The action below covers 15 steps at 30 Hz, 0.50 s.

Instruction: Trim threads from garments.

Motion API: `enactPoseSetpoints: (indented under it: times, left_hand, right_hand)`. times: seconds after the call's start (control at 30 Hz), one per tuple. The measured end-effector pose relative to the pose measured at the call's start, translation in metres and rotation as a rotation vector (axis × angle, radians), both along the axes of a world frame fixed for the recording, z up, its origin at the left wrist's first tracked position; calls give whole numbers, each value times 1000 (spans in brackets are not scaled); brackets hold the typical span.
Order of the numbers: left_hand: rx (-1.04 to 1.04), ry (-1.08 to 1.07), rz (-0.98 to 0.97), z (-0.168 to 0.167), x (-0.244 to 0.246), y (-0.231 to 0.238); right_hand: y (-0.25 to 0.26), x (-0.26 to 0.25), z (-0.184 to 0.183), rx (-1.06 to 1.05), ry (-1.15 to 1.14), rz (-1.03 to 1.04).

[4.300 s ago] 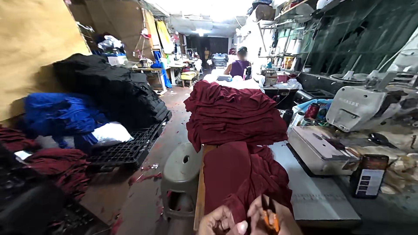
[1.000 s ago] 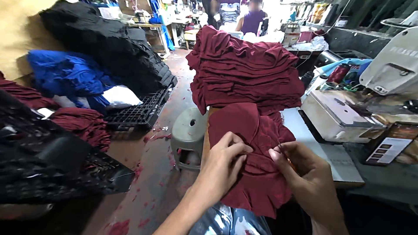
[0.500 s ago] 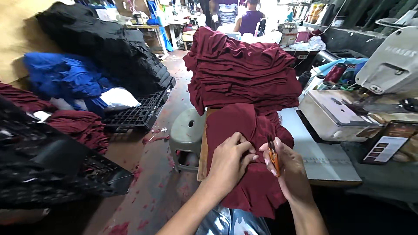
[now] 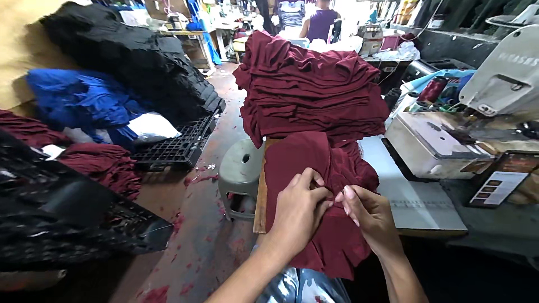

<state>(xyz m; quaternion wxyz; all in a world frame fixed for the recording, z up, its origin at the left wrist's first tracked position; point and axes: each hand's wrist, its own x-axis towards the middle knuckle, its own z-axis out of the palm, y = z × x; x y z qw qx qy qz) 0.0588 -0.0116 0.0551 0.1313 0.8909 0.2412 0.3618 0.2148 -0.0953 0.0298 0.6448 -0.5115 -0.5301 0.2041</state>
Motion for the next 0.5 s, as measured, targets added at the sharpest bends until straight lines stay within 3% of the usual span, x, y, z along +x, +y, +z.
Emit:
enactPoseSetpoints:
  times: [0.1,0.27,0.5]
  left_hand:
    - [34,-46,1,-7,3,1]
    - [-449,-250,-104,0,-10,17]
    - [-696,-340,-186,12,-16,20]
  right_hand:
    - [1,-1,-2,5,-2,-30]
    - [2,-2,-6,10,-81,-88]
    - [2,-11,-7,-9,-435,-275]
